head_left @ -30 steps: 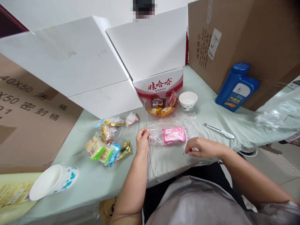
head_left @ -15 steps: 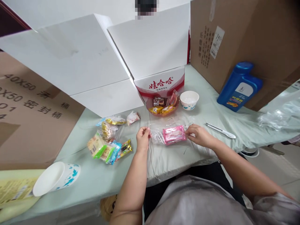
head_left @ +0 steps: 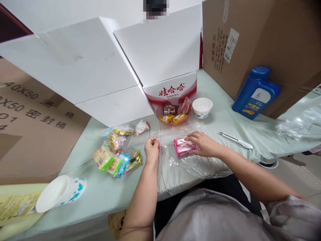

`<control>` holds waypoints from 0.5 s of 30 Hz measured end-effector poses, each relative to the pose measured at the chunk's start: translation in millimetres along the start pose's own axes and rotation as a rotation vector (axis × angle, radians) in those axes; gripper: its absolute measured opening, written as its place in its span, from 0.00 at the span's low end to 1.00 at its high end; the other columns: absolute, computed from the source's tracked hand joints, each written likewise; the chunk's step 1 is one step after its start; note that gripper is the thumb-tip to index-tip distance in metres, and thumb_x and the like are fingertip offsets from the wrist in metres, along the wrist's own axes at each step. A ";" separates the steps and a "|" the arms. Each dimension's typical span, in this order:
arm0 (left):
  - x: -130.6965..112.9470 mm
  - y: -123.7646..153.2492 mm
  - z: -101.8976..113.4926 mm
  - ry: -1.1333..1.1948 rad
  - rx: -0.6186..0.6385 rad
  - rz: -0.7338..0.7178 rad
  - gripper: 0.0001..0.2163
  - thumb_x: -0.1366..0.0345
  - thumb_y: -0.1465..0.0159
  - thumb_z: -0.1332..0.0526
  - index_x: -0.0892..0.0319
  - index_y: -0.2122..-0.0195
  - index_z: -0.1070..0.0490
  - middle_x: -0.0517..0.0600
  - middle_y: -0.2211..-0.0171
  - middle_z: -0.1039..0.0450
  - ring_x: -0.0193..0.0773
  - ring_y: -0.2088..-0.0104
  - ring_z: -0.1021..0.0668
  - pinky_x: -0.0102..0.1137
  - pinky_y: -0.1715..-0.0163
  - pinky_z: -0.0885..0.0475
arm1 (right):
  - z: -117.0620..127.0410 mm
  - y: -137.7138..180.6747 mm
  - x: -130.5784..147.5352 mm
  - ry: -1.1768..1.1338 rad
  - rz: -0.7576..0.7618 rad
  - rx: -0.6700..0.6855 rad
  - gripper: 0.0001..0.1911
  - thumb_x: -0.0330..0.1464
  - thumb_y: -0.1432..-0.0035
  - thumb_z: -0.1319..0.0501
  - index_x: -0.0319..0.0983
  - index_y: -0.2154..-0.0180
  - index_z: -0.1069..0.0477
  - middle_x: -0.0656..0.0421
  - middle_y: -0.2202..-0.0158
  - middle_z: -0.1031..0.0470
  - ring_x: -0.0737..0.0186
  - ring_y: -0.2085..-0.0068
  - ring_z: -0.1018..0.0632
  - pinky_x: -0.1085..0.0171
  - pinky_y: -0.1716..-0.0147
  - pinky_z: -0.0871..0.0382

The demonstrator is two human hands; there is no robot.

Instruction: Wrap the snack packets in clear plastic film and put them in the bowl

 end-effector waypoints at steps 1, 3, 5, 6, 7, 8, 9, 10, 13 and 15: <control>0.0 -0.8 0.8 -0.008 -0.004 -0.005 0.11 0.59 0.49 0.34 0.59 0.71 0.34 0.38 0.83 0.37 0.26 0.85 0.34 0.23 0.83 0.39 | -9.7 -6.0 -3.7 0.045 0.006 0.025 0.33 0.35 0.49 0.33 0.38 0.41 0.34 0.44 0.43 0.31 0.44 0.43 0.32 0.47 0.45 0.39; 1.1 -2.2 1.7 -0.023 -0.006 -0.009 0.11 0.60 0.48 0.34 0.59 0.72 0.34 0.38 0.83 0.37 0.27 0.85 0.34 0.23 0.82 0.39 | -25.1 -12.4 -10.0 0.114 -0.005 0.090 0.38 0.35 0.51 0.33 0.38 0.38 0.39 0.44 0.44 0.32 0.42 0.45 0.32 0.46 0.47 0.40; 3.0 -3.0 1.8 -0.038 -0.003 -0.009 0.10 0.60 0.48 0.34 0.59 0.72 0.34 0.39 0.84 0.37 0.27 0.85 0.34 0.23 0.83 0.40 | -30.2 -12.2 -12.7 0.166 -0.015 0.136 0.39 0.37 0.51 0.33 0.39 0.38 0.39 0.45 0.49 0.30 0.43 0.49 0.31 0.47 0.50 0.39; 4.0 -3.3 1.7 -0.046 -0.002 -0.009 0.10 0.60 0.47 0.34 0.58 0.73 0.34 0.39 0.84 0.37 0.27 0.85 0.34 0.23 0.83 0.41 | -29.4 -10.2 -12.4 0.179 -0.010 0.156 0.40 0.37 0.52 0.33 0.40 0.38 0.39 0.46 0.51 0.29 0.44 0.50 0.30 0.48 0.50 0.39; 5.0 -3.5 1.5 -0.053 -0.002 -0.008 0.10 0.60 0.47 0.35 0.58 0.73 0.34 0.39 0.84 0.37 0.27 0.86 0.34 0.23 0.83 0.41 | -27.0 -7.3 -11.2 0.180 0.002 0.176 0.40 0.38 0.54 0.33 0.40 0.38 0.38 0.46 0.52 0.29 0.44 0.52 0.30 0.47 0.50 0.39; 5.9 -3.6 1.3 -0.060 -0.002 -0.008 0.09 0.61 0.47 0.35 0.58 0.73 0.34 0.39 0.84 0.36 0.27 0.86 0.34 0.23 0.83 0.41 | -23.5 -3.9 -9.7 0.167 0.020 0.198 0.41 0.38 0.55 0.32 0.40 0.39 0.37 0.47 0.53 0.29 0.44 0.52 0.30 0.47 0.50 0.40; 6.6 -3.6 1.0 -0.068 -0.002 -0.008 0.09 0.61 0.47 0.35 0.58 0.73 0.34 0.39 0.83 0.36 0.27 0.86 0.34 0.23 0.83 0.41 | -19.0 -0.4 -8.2 0.135 0.036 0.224 0.41 0.37 0.57 0.32 0.40 0.40 0.37 0.48 0.54 0.29 0.45 0.53 0.30 0.48 0.50 0.39; 7.3 -3.5 0.6 -0.076 -0.002 -0.009 0.09 0.62 0.47 0.35 0.58 0.73 0.34 0.39 0.83 0.36 0.27 0.86 0.34 0.23 0.83 0.41 | -13.3 2.6 -7.1 0.086 0.047 0.247 0.41 0.36 0.57 0.32 0.40 0.40 0.37 0.49 0.54 0.29 0.47 0.53 0.29 0.49 0.50 0.39; 8.6 -3.0 -1.4 -0.101 0.007 -0.011 0.08 0.62 0.46 0.35 0.58 0.73 0.33 0.39 0.84 0.36 0.28 0.86 0.34 0.24 0.83 0.41 | 13.0 0.3 -7.0 -0.078 0.050 0.224 0.40 0.32 0.57 0.35 0.41 0.39 0.38 0.52 0.55 0.30 0.52 0.56 0.27 0.56 0.54 0.34; 9.0 -2.8 -2.9 -0.118 0.016 -0.018 0.08 0.63 0.46 0.34 0.58 0.73 0.32 0.39 0.84 0.36 0.28 0.86 0.34 0.24 0.83 0.41 | 38.2 -15.2 -10.9 -0.101 0.043 0.084 0.40 0.31 0.56 0.36 0.42 0.39 0.40 0.52 0.53 0.31 0.52 0.54 0.28 0.57 0.55 0.34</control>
Point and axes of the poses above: each hand's wrist, its own y-axis away from the middle knuckle, its own z-axis out of the back of the hand, x = y × z, the point moved 8 cm from there along -y, towards the middle knuckle
